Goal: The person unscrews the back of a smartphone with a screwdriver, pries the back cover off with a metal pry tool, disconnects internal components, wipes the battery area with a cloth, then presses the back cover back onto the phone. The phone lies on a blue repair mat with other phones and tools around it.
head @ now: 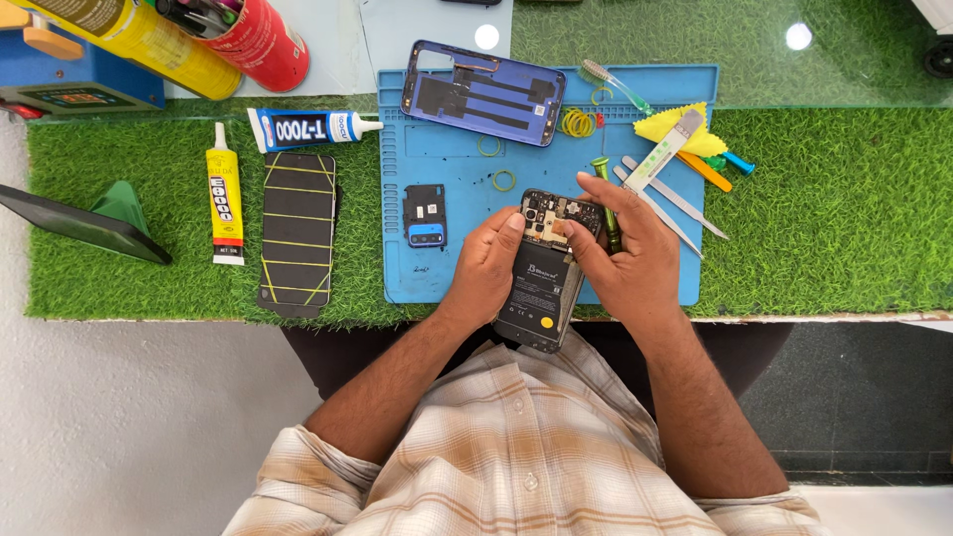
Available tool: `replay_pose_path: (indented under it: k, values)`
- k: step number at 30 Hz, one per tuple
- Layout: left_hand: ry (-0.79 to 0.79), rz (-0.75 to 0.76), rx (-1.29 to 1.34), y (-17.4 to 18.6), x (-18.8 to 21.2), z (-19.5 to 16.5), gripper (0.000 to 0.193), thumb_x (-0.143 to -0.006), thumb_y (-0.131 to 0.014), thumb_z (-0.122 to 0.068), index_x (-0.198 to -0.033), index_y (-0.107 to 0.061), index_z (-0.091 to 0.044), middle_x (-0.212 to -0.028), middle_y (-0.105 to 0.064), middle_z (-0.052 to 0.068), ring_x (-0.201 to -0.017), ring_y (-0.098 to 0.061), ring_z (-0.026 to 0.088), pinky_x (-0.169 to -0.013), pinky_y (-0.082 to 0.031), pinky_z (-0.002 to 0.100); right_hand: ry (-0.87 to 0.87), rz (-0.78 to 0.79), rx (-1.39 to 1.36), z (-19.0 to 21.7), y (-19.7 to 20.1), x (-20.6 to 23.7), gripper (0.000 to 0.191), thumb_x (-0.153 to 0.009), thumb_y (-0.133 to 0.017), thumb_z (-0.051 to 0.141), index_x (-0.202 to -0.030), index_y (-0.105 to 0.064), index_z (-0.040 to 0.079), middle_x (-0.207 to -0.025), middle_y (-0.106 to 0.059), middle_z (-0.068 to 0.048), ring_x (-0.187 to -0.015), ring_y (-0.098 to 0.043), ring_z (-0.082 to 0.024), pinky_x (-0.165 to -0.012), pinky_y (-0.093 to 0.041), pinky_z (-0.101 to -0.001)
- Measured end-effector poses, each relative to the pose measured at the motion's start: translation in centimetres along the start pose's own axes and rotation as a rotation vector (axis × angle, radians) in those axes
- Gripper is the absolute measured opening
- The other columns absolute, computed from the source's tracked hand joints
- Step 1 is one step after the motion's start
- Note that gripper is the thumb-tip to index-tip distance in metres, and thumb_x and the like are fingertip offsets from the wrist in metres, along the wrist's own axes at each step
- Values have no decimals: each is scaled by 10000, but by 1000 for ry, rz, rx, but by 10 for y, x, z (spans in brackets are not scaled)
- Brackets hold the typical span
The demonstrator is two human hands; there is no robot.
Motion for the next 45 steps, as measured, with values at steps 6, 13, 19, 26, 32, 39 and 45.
replay_pose_path:
  k: [6,13,19,26,32,39,45]
  values:
    - [185,179,374,4,-8,4,601,-1091,-515,-447,-1495,-492,-2,-1257,-665,113,-1040,-685,134,-868,-594,302,-114,-20,-385,-17,-7,-1,491,-1011,-753,78,-1456,-558,10,-1249,-675,-79,-1083,-678,-105,-939,-578,-252]
    - [270,362,534,-10,1,-11,781,-1047,-502,-580,-1620,-306,-88,-1460,-552,201,-1241,-654,347,-1000,-598,474,-214,-45,-493,-35,-12,-8,462,-1019,-707,44,-1454,-553,19,-1252,-684,-72,-873,-618,-70,-715,-508,-221]
    - [259,399,565,-16,2,-20,833,-1022,-525,-620,-1620,-307,-82,-1530,-519,193,-1303,-599,446,-1000,-577,566,-164,-123,-373,-32,11,2,235,-1073,-689,82,-1301,-680,25,-1248,-681,-49,-797,-584,-65,-653,-493,-219]
    - [243,377,602,-13,1,-14,807,-1037,-518,-623,-1617,-318,-99,-1482,-522,162,-1279,-626,303,-1045,-570,612,109,63,113,4,3,13,351,-930,-806,73,-1275,-743,98,-1019,-594,-61,-782,-597,-121,-632,-482,-276]
    - [209,351,597,-7,1,-6,773,-1058,-503,-601,-1611,-330,-88,-1432,-558,151,-1214,-655,246,-1015,-608,515,218,39,289,15,-6,16,338,-920,-827,88,-1248,-766,141,-990,-616,-77,-743,-632,-164,-615,-505,-309]
    - [199,311,486,1,1,2,827,-1042,-506,-596,-1658,-259,-103,-1442,-558,135,-1213,-648,207,-942,-616,381,204,133,310,6,-7,26,445,-846,-869,191,-1270,-751,128,-930,-620,-82,-688,-610,-187,-584,-489,-324]
    - [199,360,492,-7,2,-5,848,-1018,-518,-616,-1635,-266,-93,-1491,-530,165,-1270,-641,302,-1014,-604,486,149,119,96,-8,5,29,479,-905,-830,154,-1361,-694,97,-1030,-602,-61,-737,-569,-104,-610,-457,-268]
Point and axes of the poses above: each hand's wrist, its own x-axis away from the middle knuckle, its own y-axis out of the back of the hand, z = x × y, the point moved 6 cm from there along -x, towards the middle knuckle
